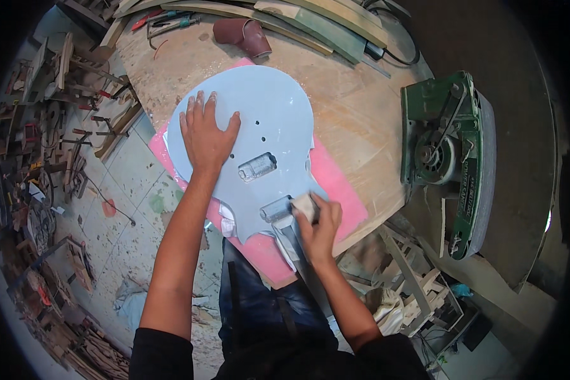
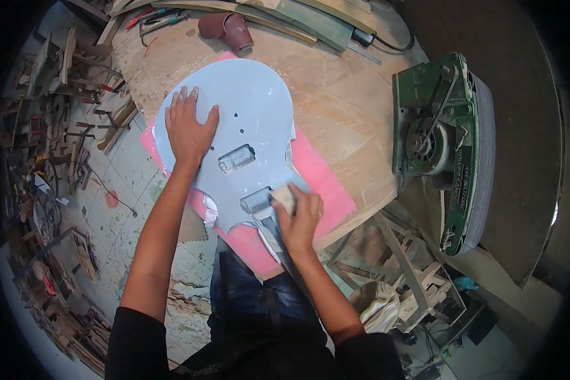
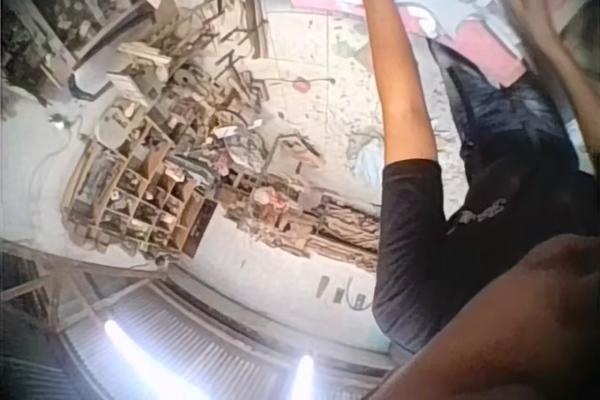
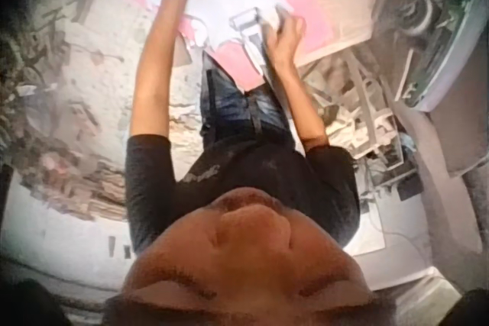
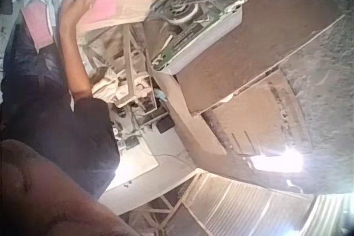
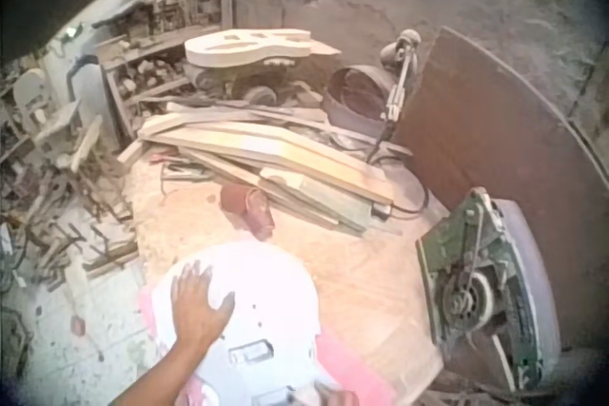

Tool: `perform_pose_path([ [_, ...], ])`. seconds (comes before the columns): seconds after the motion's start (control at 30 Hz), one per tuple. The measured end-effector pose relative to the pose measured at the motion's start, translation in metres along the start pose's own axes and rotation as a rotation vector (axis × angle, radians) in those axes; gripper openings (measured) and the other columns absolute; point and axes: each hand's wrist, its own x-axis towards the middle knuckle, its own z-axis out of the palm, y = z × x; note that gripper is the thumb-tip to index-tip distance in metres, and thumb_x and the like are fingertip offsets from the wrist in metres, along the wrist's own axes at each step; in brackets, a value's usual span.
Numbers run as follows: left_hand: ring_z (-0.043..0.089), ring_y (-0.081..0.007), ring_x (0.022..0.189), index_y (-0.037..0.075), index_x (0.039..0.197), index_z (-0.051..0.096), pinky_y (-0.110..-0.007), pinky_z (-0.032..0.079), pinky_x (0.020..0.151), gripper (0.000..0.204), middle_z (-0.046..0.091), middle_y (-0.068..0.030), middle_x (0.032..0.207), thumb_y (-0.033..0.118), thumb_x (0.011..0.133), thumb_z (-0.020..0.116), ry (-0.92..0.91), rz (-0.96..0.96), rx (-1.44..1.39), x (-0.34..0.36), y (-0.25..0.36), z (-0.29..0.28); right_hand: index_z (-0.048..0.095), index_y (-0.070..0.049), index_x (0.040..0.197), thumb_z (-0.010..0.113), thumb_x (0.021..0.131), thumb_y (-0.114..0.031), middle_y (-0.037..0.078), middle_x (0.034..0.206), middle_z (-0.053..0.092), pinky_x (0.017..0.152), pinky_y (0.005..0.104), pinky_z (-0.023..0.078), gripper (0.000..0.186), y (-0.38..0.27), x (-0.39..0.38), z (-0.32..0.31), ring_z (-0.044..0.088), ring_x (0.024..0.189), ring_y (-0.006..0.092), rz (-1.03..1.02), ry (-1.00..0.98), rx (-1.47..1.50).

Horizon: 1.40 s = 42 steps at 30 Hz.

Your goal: The person is sanding the surface and neck of a light-colored guitar body with a sanding block. They move the block back and forth along the flat surface and the side edges of the instrument.

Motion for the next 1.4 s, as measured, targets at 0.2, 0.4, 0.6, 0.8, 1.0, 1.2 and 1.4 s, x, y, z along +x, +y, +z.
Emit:
perform_pose_path([
  [0.2, 0.036, -0.0358, 0.157, 0.007, 0.153, 0.057, -0.052, 0.019, 0.131, 0.074, 0.047, -0.0199, 0.164, 0.048, 0.094, 0.071, -0.005, -0.002, 0.003, -0.003, -0.002, -0.002, 0.067, -0.004, 0.134, 0.088, 0.084, -0.016, 0.014, 0.107, 0.058, 0.093, 0.0432, 0.042, 0.056, 0.029, -0.055, -0.019, 0.054, 0.104, 0.0314, 0.123, -0.029, 0.143],
  [0.4, 0.036, -0.0366, 0.156, 0.006, 0.151, 0.059, -0.053, 0.019, 0.131, 0.072, 0.048, -0.0206, 0.163, 0.047, 0.093, 0.071, -0.002, 0.007, -0.013, -0.002, 0.001, 0.000, 0.067, -0.005, 0.132, 0.088, 0.085, -0.018, 0.014, 0.108, 0.058, 0.096, 0.0435, 0.041, 0.053, 0.007, -0.009, -0.002, 0.054, 0.105, 0.0330, -0.010, 0.011, 0.024],
  [0.6, 0.036, -0.0368, 0.157, 0.006, 0.153, 0.056, -0.053, 0.021, 0.130, 0.072, 0.046, -0.0195, 0.165, 0.047, 0.095, 0.070, -0.027, 0.008, 0.025, -0.003, -0.001, -0.005, 0.067, -0.004, 0.133, 0.088, 0.085, -0.020, 0.014, 0.110, 0.058, 0.098, 0.0442, 0.041, 0.055, 0.031, -0.064, -0.017, 0.055, 0.106, 0.0329, 0.146, 0.026, 0.177],
  [0.8, 0.035, -0.0369, 0.157, 0.006, 0.153, 0.056, -0.053, 0.021, 0.130, 0.072, 0.047, -0.0196, 0.164, 0.047, 0.095, 0.070, -0.018, 0.011, 0.011, -0.001, 0.003, -0.001, 0.067, -0.004, 0.134, 0.086, 0.087, -0.021, 0.017, 0.115, 0.060, 0.098, 0.0475, 0.041, 0.053, 0.000, 0.018, -0.002, 0.055, 0.108, 0.0353, -0.032, 0.028, -0.001],
  [1.0, 0.035, -0.0365, 0.157, 0.006, 0.153, 0.056, -0.053, 0.021, 0.130, 0.072, 0.047, -0.0191, 0.165, 0.047, 0.096, 0.070, -0.033, 0.008, 0.029, -0.003, -0.002, -0.005, 0.067, -0.005, 0.136, 0.086, 0.087, -0.022, 0.017, 0.114, 0.062, 0.103, 0.0462, 0.040, 0.056, 0.025, -0.060, -0.012, 0.056, 0.109, 0.0355, 0.072, 0.050, 0.054],
  [1.2, 0.036, -0.0378, 0.156, 0.006, 0.151, 0.059, -0.055, 0.020, 0.130, 0.071, 0.048, -0.0219, 0.163, 0.046, 0.093, 0.071, -0.003, 0.016, -0.028, -0.002, 0.003, 0.001, 0.068, -0.005, 0.137, 0.082, 0.089, -0.016, 0.018, 0.119, 0.063, 0.103, 0.0451, 0.041, 0.052, 0.000, 0.024, -0.011, 0.056, 0.114, 0.0356, 0.050, 0.063, -0.026],
  [1.4, 0.035, -0.0366, 0.157, 0.006, 0.153, 0.056, -0.052, 0.020, 0.131, 0.072, 0.046, -0.0193, 0.165, 0.047, 0.096, 0.070, -0.042, 0.002, 0.024, -0.003, -0.002, -0.006, 0.066, -0.006, 0.142, 0.079, 0.090, -0.014, 0.018, 0.129, 0.063, 0.111, 0.0458, 0.040, 0.054, 0.015, -0.059, -0.015, 0.054, 0.121, 0.0365, 0.091, 0.018, 0.004],
])
